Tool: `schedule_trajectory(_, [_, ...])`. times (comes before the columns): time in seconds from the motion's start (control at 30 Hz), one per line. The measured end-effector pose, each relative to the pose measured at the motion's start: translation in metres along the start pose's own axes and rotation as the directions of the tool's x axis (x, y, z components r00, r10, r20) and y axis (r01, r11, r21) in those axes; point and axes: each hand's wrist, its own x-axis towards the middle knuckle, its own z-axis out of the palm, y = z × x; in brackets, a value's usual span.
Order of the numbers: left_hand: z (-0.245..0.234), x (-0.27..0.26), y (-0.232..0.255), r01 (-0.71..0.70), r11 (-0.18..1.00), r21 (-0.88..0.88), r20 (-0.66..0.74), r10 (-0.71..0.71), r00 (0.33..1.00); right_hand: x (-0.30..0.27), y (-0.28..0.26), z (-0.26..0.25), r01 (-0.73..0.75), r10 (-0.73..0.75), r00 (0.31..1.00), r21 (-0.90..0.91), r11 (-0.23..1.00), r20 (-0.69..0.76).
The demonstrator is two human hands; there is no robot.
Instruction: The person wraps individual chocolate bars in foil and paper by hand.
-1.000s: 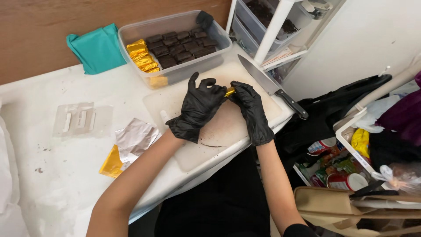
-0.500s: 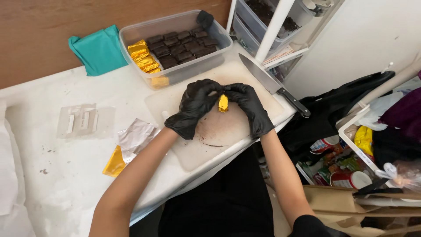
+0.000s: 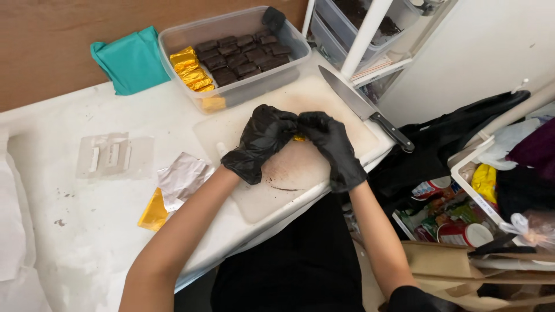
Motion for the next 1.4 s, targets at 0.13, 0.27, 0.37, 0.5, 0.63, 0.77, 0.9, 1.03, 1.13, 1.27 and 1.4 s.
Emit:
schedule_trajectory(0.13, [0.012,-0.002,-0.005,-0.027,0.985,0.170,0.013,0.025,1.000,-0.015,-0.010,0.000,-0.002,0.000,1.000,0.094,0.996,0.019])
schedule_trajectory(0.27, [0.017,0.002,-0.012,-0.048,0.937,0.346,0.030,0.040,0.999,-0.031,-0.056,-0.011,0.053,-0.054,0.997,0.005,0.999,0.059])
schedule_trajectory(0.37, [0.021,0.006,-0.018,-0.066,0.890,0.452,0.045,0.051,0.998,-0.016,-0.009,-0.001,0.083,-0.079,0.993,-0.050,0.995,0.083])
schedule_trajectory(0.5, [0.018,0.001,-0.012,-0.076,0.829,0.554,0.055,0.054,0.997,-0.029,-0.032,-0.005,0.136,-0.128,0.988,-0.092,0.986,0.090])
schedule_trajectory(0.63, [0.013,-0.005,0.011,-0.029,0.922,0.386,-0.018,0.039,0.999,-0.026,-0.010,-0.003,0.075,-0.040,0.990,-0.267,0.961,0.134])
schedule_trajectory(0.77, [0.017,-0.006,0.008,-0.065,0.903,0.425,-0.027,0.085,0.996,-0.034,-0.004,-0.001,0.101,-0.085,0.994,-0.286,0.953,0.070])
schedule_trajectory(0.9, [0.019,-0.005,0.005,-0.099,0.884,0.456,-0.035,0.129,0.991,-0.030,0.005,0.002,0.043,-0.040,0.999,0.081,0.996,-0.031])
schedule_trajectory(1.03, [0.020,-0.006,-0.002,-0.141,0.854,0.500,-0.028,0.179,0.983,-0.036,-0.008,0.007,-0.016,0.018,1.000,-0.158,0.987,0.010])
schedule_trajectory(1.13, [0.023,-0.008,-0.008,-0.167,0.834,0.526,-0.021,0.209,0.978,-0.039,-0.004,0.002,-0.046,0.052,0.998,-0.204,0.978,0.021])
schedule_trajectory(1.27, [0.025,-0.006,-0.013,-0.220,0.797,0.562,-0.009,0.272,0.962,-0.028,0.021,0.004,-0.007,0.006,0.999,-0.019,1.000,-0.034])
schedule_trajectory(1.4, [0.024,-0.006,-0.011,-0.251,0.766,0.591,0.003,0.310,0.951,-0.037,0.004,0.007,0.037,-0.050,0.997,-0.202,0.979,-0.057])
